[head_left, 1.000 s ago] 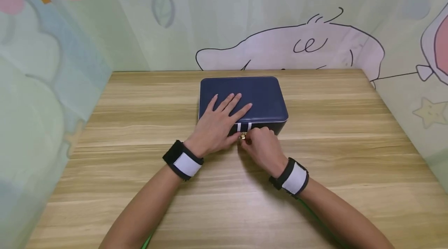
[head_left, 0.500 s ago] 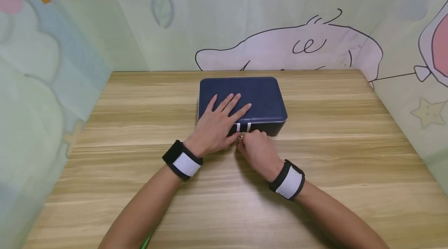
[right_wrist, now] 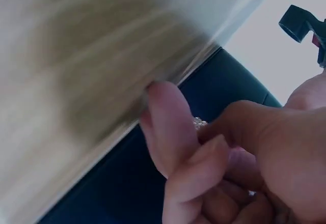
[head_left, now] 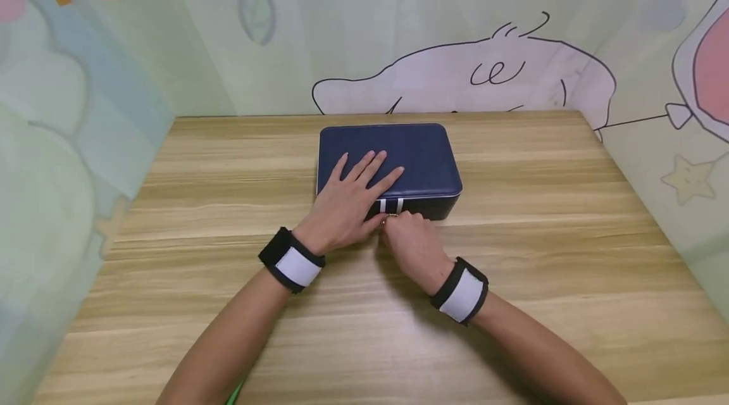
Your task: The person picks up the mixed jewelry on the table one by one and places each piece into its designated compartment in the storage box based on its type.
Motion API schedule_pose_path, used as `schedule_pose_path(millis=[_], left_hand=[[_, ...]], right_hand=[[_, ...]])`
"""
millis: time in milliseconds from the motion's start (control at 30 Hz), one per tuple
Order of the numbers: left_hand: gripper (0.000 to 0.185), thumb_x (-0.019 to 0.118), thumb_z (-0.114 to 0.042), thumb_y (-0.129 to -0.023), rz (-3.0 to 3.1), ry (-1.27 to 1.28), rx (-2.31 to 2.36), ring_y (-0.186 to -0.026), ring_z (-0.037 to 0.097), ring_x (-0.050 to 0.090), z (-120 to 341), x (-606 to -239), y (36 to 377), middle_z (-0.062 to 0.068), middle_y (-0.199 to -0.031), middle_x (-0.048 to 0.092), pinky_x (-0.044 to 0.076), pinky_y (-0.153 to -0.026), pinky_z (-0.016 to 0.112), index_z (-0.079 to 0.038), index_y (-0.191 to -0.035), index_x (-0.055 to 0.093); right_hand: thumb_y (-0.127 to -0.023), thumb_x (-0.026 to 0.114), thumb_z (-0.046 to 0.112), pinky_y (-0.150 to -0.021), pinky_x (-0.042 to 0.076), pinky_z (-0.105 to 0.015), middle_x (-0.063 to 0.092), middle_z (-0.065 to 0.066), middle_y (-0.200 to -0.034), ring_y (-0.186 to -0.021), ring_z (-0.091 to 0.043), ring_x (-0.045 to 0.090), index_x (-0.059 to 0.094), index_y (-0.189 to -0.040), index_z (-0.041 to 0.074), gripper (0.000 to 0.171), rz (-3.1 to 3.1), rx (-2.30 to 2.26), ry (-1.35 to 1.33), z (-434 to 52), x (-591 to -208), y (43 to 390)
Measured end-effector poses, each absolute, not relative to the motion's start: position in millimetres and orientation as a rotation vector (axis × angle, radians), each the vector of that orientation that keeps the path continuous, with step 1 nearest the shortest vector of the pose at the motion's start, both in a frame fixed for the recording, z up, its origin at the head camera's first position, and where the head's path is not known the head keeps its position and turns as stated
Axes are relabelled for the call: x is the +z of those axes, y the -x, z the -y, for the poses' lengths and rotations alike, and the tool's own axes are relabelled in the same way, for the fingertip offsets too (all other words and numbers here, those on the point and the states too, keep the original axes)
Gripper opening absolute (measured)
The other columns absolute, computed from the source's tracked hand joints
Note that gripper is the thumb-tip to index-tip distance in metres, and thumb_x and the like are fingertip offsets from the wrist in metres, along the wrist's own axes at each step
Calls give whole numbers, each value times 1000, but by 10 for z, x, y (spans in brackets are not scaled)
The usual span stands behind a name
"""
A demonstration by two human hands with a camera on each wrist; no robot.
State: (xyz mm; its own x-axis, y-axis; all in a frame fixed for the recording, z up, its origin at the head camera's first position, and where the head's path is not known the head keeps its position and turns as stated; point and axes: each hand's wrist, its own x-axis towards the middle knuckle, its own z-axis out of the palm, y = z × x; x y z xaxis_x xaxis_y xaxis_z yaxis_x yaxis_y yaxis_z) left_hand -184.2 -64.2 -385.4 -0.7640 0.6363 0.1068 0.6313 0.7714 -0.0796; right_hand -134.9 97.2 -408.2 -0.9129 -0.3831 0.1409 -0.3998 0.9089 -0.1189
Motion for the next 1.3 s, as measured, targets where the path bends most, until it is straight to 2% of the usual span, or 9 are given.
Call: schedule_pose_path(millis=[200, 333, 567, 667, 767, 933, 1067, 1167, 1300], left_hand=[[82, 59, -55, -98, 2827, 1026, 66, -159, 30, 18, 657, -3851, 1840, 12, -171, 17, 15, -127, 60, -29, -164, 18], [82, 59, -55, -98, 2821, 1024, 69, -159, 30, 18, 660, -3855, 1842, 12, -171, 17, 15, -127, 60, -29, -164, 18], [79, 58, -54, -98, 2839, 1016, 5, -159, 29, 18, 674, -3849, 1849, 11, -171, 17, 14, -127, 60, -29, -164, 21], [70, 54, -53, -101, 2868, 1002, -171, -159, 30, 19, 690, -3826, 1858, 11, -170, 22, 13, -128, 58, -26, -161, 30], [62, 49, -50, -105, 2856, 941, -423, -158, 33, 21, 735, -3785, 1897, 15, -167, 28, 14, -129, 56, -17, -157, 40], [61, 42, -42, -108, 2765, 716, -856, -156, 37, 19, 934, -3723, 2057, 22, -165, 26, 19, -127, 55, -5, -156, 36], [67, 39, -41, -109, 2753, 485, -1196, -157, 36, 11, 1125, -3778, 2224, 23, -167, 15, 16, -127, 55, -4, -161, 18], [72, 37, -43, -109, 2764, 304, -1469, -159, 33, 4, 1221, -3879, 2324, 19, -170, 6, 11, -129, 52, -6, -163, 7], [79, 36, -51, -108, 2747, 120, -1828, -161, 25, -4, 1258, -4009, 2393, 10, -173, -6, 5, -131, 46, -14, -164, -6]], right_hand=[[-93, 62, 4, -46, 46, -31, 57, -1, -54, -50, -14, 57, 60, -60, 10, 34, 2999, 738, -614, -1064, -4068, 1428], [-98, 57, 7, -44, 46, -25, 62, 2, -52, -42, -2, 57, 65, -61, 9, 38, 3036, 1054, -549, -1115, -4042, 1466], [-97, 59, 9, -43, 41, -23, 57, 7, -49, -41, -2, 52, 65, -61, 11, 36, 3065, 1011, -559, -1128, -4006, 1488], [-95, 63, 12, -43, 35, -22, 48, 10, -47, -42, -3, 45, 63, -59, 14, 36, 3026, 955, -616, -1176, -3946, 1497], [-98, 63, 17, -45, 39, -22, 53, 9, -51, -46, -4, 51, 67, -63, 12, 35, 2982, 1038, -657, -1289, -3813, 1511], [-103, 59, 28, -54, 48, -25, 70, -4, -69, -61, -15, 64, 75, -82, 9, 33, 2804, 1223, -498, -1607, -3575, 1630], [-105, 55, 38, -79, 52, -36, 71, -14, -106, -97, -26, 66, 72, -115, 6, 37, 2674, 1263, -273, -1870, -3580, 1858], [-106, 49, 44, -109, 44, -50, 53, -20, -146, -137, -34, 50, 52, -145, 6, 55, 2720, 1368, -171, -2006, -3688, 2032], [-105, 41, 57, -126, 22, -55, 22, -19, -168, -157, -36, 22, 18, -163, 14, 76, 2860, 1571, -58, -2084, -3837, 2159]])
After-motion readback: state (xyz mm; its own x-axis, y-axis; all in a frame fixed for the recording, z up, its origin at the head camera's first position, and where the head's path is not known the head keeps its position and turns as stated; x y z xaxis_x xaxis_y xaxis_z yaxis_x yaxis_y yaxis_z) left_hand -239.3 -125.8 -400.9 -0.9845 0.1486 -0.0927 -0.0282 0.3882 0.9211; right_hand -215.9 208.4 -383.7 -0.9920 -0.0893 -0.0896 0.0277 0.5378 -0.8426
